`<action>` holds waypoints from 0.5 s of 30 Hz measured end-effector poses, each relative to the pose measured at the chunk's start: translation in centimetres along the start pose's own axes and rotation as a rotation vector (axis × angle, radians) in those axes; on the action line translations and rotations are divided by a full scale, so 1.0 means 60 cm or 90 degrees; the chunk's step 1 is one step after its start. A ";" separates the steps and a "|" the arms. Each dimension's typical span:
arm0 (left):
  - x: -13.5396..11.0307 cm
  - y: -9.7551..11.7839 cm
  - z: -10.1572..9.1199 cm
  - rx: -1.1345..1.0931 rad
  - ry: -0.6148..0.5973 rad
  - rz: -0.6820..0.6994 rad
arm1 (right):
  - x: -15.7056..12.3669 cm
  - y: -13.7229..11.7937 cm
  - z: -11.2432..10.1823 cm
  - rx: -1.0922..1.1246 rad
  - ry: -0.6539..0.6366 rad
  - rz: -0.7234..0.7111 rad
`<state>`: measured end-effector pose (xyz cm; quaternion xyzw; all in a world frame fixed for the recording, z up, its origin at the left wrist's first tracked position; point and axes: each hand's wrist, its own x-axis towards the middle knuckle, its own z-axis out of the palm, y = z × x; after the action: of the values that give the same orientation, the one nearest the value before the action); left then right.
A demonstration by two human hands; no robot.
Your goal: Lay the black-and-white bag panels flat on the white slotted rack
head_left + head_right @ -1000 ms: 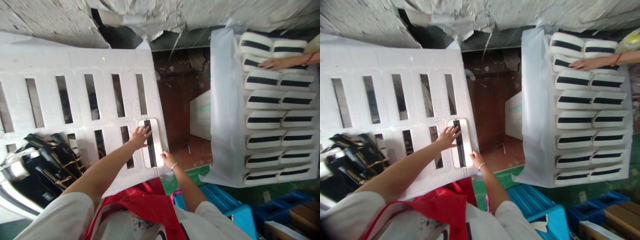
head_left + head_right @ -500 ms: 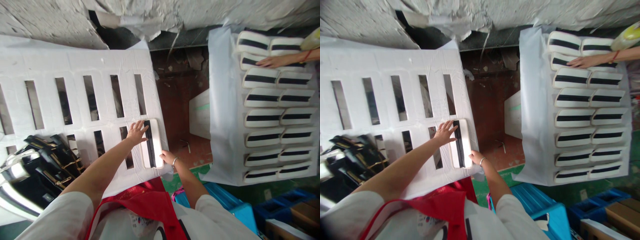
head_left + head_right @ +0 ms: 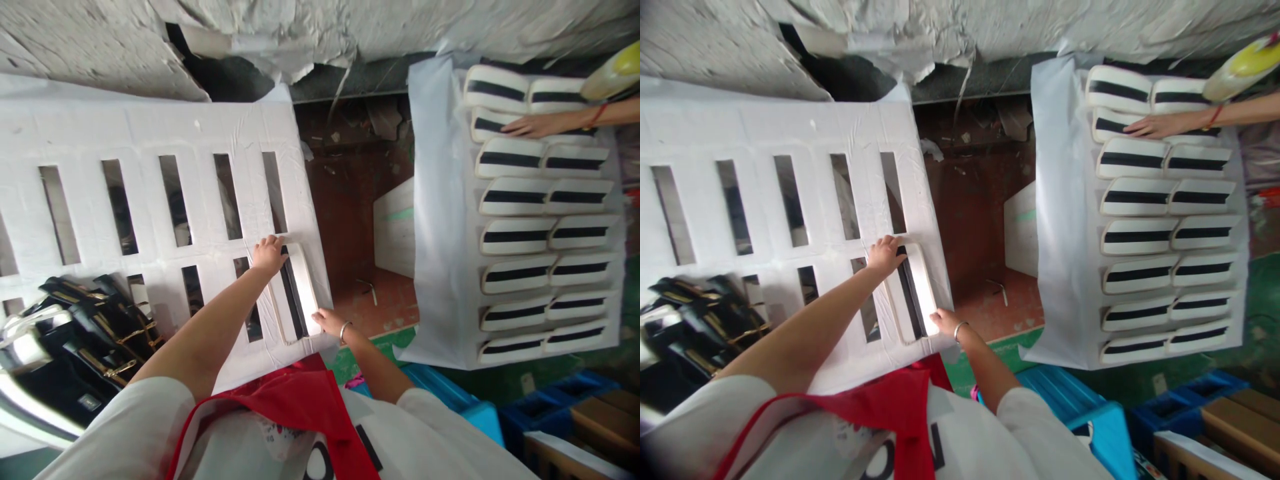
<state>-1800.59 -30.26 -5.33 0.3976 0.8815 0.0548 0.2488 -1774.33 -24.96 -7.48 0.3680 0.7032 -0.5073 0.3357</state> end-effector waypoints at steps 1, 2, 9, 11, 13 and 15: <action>0.005 -0.006 -0.002 -0.050 -0.007 -0.050 | -0.005 0.002 0.009 0.009 0.020 -0.001; 0.010 -0.014 -0.003 -0.101 -0.017 -0.092 | -0.009 0.005 0.018 0.021 0.037 0.003; 0.021 -0.048 -0.003 -0.248 -0.019 -0.061 | -0.028 0.038 0.044 0.185 0.029 -0.004; 0.015 -0.047 -0.002 -0.267 -0.012 -0.049 | -0.032 0.049 0.040 0.229 -0.005 -0.011; 0.009 -0.044 0.001 -0.296 0.001 -0.047 | -0.036 0.055 0.040 0.255 -0.024 -0.013; 0.005 -0.038 0.005 -0.305 0.030 -0.023 | -0.038 0.055 0.046 0.243 0.011 -0.025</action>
<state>-1802.17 -31.64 -6.36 0.3097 0.8559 0.2670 0.3167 -1770.06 -27.31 -7.83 0.4153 0.6043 -0.6347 0.2439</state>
